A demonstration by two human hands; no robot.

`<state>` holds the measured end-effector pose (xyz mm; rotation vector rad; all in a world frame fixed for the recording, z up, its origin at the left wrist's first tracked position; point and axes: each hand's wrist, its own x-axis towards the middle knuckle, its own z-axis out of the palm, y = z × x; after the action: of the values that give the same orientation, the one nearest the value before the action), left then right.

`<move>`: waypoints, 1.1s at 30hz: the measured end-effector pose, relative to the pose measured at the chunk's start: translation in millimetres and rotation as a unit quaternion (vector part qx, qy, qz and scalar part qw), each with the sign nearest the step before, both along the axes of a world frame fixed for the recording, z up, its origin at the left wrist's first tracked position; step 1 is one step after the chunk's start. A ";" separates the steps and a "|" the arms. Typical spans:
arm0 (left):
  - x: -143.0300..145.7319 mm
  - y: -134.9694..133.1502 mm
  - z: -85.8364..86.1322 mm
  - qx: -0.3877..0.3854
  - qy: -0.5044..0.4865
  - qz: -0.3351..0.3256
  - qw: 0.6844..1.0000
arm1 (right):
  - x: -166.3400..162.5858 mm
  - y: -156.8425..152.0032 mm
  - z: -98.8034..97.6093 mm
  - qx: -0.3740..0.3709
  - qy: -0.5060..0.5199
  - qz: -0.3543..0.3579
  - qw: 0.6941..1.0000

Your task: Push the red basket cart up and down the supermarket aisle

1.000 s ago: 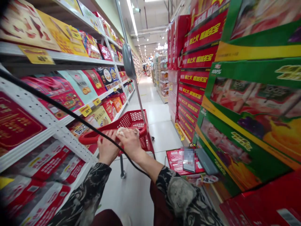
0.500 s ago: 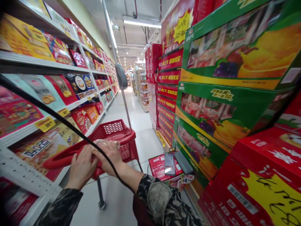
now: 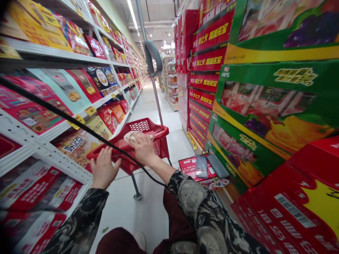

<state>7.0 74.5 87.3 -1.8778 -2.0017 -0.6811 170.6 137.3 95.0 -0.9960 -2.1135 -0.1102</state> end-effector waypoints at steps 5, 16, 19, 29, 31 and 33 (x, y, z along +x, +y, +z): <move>0.6 -1.9 -0.4 -0.011 0.014 0.006 1.000 | -0.1 6.4 0.5 -0.045 0.044 -0.067 0.996; 8.1 -3.9 21.5 0.021 -0.087 -0.032 0.996 | -3.5 12.9 14.8 -0.081 0.233 0.062 0.967; 27.0 9.9 32.8 0.078 -0.220 -0.125 0.964 | -13.7 13.4 29.0 -0.198 0.482 0.165 0.837; 37.5 50.5 40.8 0.124 -0.315 -0.146 0.929 | -27.8 -0.8 38.2 -0.485 0.565 0.307 0.593; 25.7 55.4 47.1 0.123 -0.279 -0.099 0.947 | -13.6 3.7 36.8 -0.394 0.510 0.234 0.728; 21.0 61.4 51.7 0.124 -0.215 -0.046 0.968 | 3.4 10.2 33.1 -0.239 0.436 0.124 0.859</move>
<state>28.0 135.9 139.0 -1.7922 -1.9552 -1.3995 174.1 147.5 128.0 -0.7987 -1.3920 0.8802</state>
